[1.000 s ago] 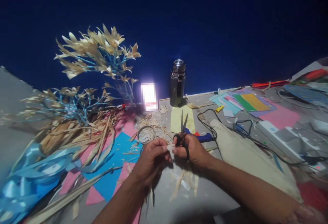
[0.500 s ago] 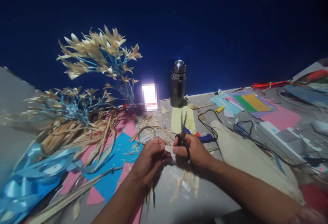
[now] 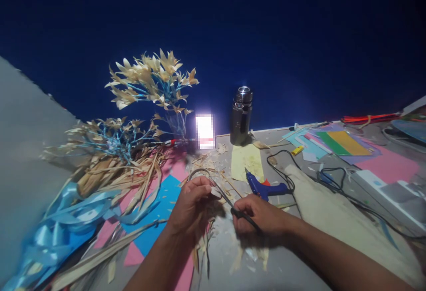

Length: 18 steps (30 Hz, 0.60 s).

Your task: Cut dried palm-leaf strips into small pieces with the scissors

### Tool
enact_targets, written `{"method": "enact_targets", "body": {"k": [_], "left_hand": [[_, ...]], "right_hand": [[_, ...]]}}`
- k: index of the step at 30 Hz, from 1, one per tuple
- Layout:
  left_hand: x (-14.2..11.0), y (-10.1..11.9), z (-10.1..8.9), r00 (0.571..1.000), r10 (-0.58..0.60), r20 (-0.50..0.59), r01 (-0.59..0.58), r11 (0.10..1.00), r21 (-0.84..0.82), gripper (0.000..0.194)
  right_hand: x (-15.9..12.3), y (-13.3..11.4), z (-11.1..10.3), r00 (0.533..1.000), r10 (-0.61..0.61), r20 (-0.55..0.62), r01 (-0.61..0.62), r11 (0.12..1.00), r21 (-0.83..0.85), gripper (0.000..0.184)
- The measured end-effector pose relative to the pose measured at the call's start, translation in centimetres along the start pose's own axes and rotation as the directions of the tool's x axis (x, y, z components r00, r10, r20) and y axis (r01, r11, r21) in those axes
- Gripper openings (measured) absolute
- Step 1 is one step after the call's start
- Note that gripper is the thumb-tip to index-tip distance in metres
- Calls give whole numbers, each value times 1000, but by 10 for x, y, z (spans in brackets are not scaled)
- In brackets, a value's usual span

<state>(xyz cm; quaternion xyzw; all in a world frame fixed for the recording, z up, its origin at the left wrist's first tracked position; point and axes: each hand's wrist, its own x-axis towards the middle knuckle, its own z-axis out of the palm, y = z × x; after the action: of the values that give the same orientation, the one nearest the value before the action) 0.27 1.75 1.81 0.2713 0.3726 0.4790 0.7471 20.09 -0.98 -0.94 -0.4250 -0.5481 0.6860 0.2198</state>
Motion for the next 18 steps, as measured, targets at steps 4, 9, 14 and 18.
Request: {"method": "enact_targets", "body": {"k": [4, 9, 14, 18], "left_hand": [[0, 0, -1, 1000, 8, 12, -8, 1000, -8, 18], [1, -1, -4, 1000, 4, 26, -3, 1000, -30, 16], [2, 0, -7, 999, -1, 54, 5, 997, -73, 10], [4, -1, -8, 999, 10, 39, -7, 997, -77, 10]], "right_hand": [[-1, -3, 0, 998, 50, 33, -49, 998, -27, 26], [-1, -3, -1, 999, 45, 24, -45, 999, -18, 25], [-1, -1, -2, 999, 29, 39, -29, 1000, -1, 24], [-1, -2, -2, 998, 47, 39, -48, 999, 20, 19]]}}
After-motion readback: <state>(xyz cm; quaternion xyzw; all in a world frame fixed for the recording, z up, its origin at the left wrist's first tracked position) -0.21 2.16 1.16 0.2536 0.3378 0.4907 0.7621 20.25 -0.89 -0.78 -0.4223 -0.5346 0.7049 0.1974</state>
